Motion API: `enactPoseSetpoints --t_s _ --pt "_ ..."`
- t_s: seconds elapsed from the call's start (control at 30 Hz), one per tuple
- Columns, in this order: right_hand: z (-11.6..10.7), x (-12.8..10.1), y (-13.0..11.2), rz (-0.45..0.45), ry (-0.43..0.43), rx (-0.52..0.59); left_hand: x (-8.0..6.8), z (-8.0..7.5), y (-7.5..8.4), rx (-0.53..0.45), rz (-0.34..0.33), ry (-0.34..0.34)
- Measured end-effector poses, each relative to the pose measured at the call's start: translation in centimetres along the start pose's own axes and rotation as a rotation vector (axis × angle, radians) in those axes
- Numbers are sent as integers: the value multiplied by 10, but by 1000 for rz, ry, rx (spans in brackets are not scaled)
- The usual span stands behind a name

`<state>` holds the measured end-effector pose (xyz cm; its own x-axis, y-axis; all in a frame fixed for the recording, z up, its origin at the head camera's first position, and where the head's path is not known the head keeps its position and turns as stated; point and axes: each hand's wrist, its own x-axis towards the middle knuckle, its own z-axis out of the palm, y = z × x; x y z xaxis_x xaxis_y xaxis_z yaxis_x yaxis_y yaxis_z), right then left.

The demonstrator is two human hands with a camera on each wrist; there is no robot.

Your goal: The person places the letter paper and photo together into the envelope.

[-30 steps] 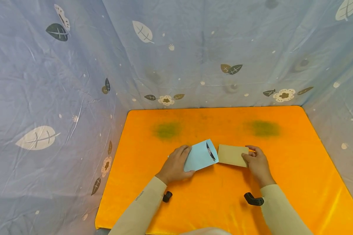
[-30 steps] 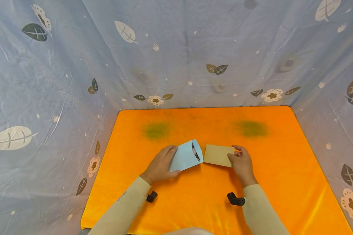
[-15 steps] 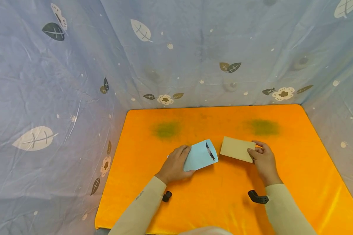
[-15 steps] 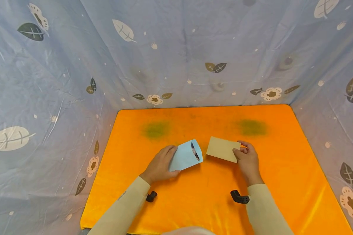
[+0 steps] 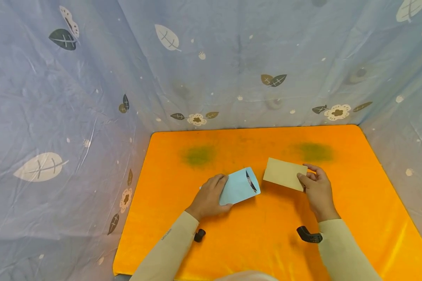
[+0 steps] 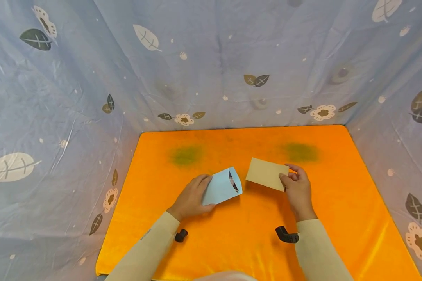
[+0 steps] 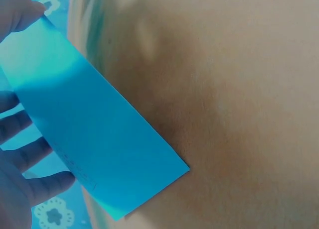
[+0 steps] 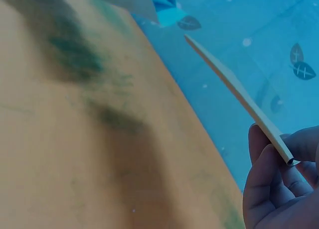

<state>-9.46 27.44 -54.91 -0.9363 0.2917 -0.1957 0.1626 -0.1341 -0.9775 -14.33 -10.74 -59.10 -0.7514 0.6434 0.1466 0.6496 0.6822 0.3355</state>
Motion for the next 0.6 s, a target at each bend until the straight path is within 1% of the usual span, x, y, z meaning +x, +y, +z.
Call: enactPoseSetpoints --t_s 0.07,0.33,0.53,0.6 --pt "3 -1 -2 -6 1 11 -1 0 0 -1 -5 -7" --pt "15 -4 -7 -47 -32 52 -1 2 2 3 9 7" --pt "23 -6 -10 -46 -41 23 0 4 2 9 4 6" --pt "25 -7 -10 -47 -48 11 0 4 2 11 7 15"
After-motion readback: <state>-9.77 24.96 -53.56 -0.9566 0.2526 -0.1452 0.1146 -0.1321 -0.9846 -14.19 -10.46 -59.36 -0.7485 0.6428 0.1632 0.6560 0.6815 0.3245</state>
